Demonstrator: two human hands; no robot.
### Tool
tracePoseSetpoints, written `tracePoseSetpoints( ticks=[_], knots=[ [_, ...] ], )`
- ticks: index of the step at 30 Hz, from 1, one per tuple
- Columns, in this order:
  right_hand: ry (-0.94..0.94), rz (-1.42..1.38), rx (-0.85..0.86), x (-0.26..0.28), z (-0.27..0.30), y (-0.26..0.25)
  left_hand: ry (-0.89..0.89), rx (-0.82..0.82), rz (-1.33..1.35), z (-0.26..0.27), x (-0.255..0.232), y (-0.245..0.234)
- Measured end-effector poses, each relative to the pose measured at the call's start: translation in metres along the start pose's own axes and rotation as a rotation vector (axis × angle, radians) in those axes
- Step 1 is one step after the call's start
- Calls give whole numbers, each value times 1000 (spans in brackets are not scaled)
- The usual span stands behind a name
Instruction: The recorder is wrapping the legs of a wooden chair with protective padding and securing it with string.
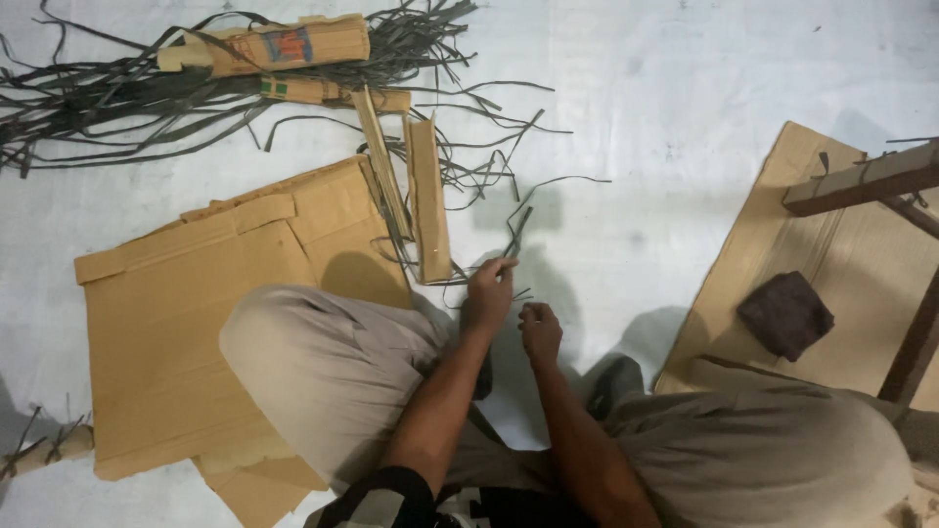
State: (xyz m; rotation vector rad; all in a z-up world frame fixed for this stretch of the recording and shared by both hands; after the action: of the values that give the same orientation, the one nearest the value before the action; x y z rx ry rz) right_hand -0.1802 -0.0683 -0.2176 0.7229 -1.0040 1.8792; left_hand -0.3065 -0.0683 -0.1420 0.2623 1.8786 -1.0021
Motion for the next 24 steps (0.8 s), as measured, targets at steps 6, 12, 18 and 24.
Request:
tracePoseSetpoints(
  ticks=[6,12,18,24],
  knots=[
    [-58,-194,-28,17,-6,-14,-261,83,512,-15,-7,38],
    [-75,-324,9,44,-1,-28,-238,217,561,-10,-54,32],
    [53,-383,56,27,-13,-28,91,401,389,4,-81,42],
    [178,-432,116,10,-23,-24,140,566,169,15,-63,43]
  ],
)
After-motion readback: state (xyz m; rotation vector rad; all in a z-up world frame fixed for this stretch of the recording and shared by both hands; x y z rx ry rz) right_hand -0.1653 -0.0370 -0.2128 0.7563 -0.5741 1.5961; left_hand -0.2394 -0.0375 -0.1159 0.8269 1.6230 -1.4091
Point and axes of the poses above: each hand's wrist, its own z-axis away from the middle knuckle, its own y-axis out of the palm, x = y × z, the point moved 1 cm from there along -z, towards the middle knuckle, and after that the axes turned 4 degrees about y, right-handed, at the moved point
